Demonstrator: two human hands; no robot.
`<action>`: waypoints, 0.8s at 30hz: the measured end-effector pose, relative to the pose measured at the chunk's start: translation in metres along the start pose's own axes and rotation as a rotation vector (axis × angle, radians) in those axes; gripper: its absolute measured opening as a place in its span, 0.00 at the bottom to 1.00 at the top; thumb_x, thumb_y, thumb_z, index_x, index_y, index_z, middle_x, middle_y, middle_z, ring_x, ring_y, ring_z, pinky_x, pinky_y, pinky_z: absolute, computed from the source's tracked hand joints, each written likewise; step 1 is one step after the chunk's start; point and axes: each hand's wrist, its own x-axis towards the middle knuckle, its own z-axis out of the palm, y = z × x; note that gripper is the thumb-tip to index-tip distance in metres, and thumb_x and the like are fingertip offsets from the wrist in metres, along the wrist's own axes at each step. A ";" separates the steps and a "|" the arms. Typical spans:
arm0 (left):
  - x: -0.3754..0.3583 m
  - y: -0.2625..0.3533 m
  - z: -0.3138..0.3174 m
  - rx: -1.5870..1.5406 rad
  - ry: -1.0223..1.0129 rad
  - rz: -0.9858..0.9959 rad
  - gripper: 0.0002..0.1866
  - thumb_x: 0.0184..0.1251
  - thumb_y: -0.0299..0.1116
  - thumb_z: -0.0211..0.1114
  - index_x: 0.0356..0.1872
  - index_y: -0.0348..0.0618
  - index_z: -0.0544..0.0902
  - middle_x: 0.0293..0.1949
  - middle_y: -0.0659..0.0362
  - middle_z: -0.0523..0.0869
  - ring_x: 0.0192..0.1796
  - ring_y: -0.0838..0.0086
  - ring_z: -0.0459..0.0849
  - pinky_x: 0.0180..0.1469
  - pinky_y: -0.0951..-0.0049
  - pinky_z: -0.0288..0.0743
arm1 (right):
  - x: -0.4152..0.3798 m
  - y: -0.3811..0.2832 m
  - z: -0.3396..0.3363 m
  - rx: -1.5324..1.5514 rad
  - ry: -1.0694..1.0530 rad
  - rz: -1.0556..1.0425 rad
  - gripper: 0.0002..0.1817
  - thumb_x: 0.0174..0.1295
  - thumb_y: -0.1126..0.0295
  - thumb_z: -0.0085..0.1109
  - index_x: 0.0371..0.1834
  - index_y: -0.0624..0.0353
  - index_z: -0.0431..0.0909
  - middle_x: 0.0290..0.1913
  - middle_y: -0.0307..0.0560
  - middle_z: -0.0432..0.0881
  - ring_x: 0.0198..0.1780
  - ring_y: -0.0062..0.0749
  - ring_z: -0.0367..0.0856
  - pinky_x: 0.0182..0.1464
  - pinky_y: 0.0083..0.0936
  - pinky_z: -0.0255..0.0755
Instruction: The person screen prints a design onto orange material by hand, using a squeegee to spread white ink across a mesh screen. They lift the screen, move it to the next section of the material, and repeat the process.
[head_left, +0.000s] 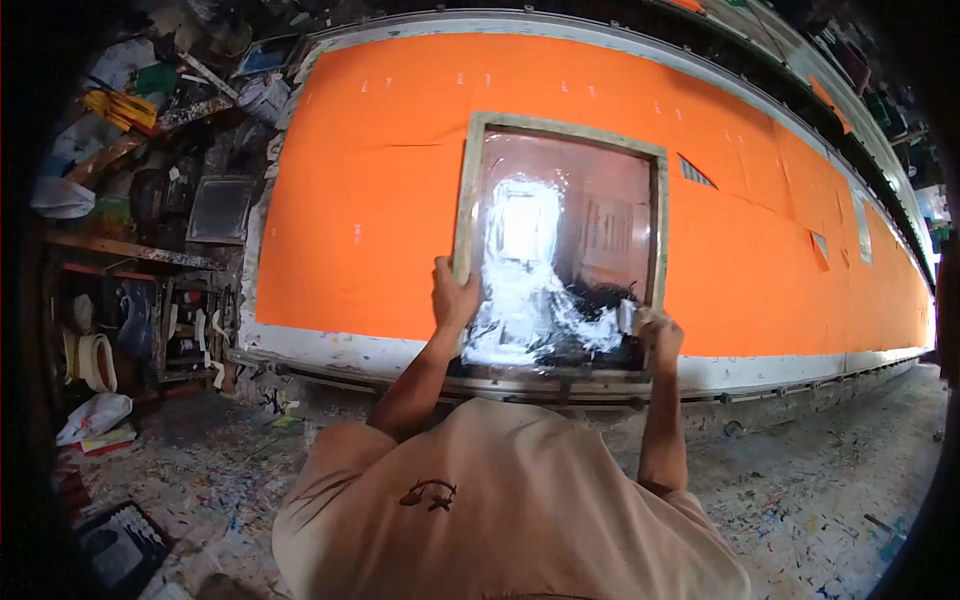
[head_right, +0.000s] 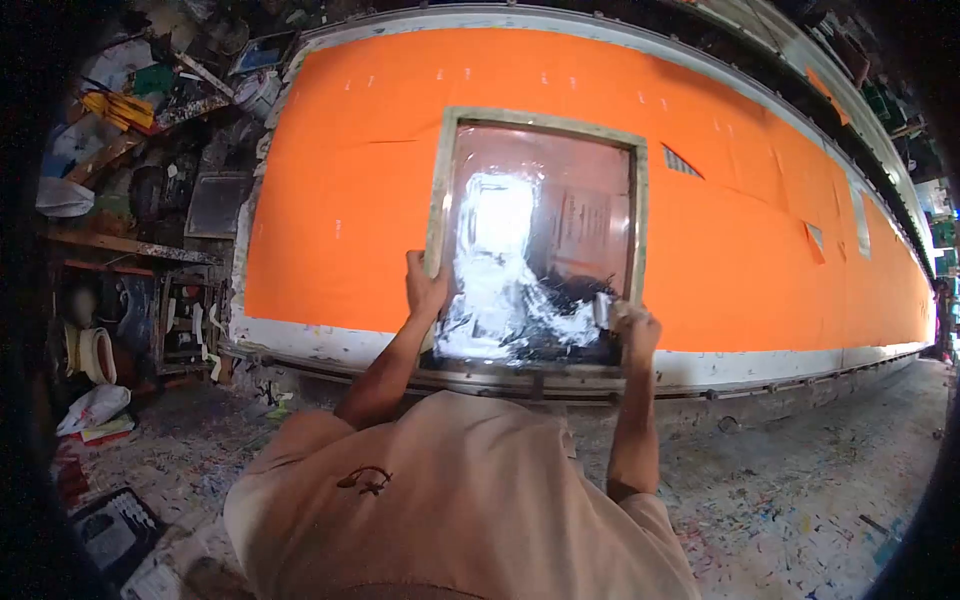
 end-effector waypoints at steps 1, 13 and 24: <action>-0.005 0.014 0.030 -0.039 -0.021 -0.010 0.25 0.67 0.41 0.70 0.61 0.43 0.74 0.57 0.39 0.83 0.57 0.37 0.84 0.60 0.44 0.78 | 0.009 -0.029 -0.019 -0.065 -0.015 -0.019 0.16 0.75 0.64 0.50 0.39 0.62 0.87 0.30 0.44 0.84 0.28 0.32 0.82 0.30 0.30 0.76; -0.110 0.096 0.150 0.278 -0.059 0.088 0.28 0.67 0.37 0.69 0.64 0.36 0.72 0.55 0.38 0.80 0.59 0.39 0.80 0.60 0.42 0.75 | 0.068 -0.021 -0.188 0.023 0.056 0.101 0.29 0.72 0.75 0.45 0.76 0.71 0.72 0.29 0.33 0.75 0.27 0.17 0.71 0.28 0.19 0.65; -0.107 0.085 0.153 0.269 0.120 0.282 0.20 0.61 0.32 0.70 0.53 0.35 0.78 0.43 0.40 0.77 0.49 0.42 0.77 0.52 0.44 0.72 | 0.031 -0.014 -0.123 -1.017 -0.306 -0.617 0.17 0.54 0.71 0.70 0.49 0.56 0.89 0.43 0.50 0.91 0.50 0.47 0.88 0.51 0.45 0.81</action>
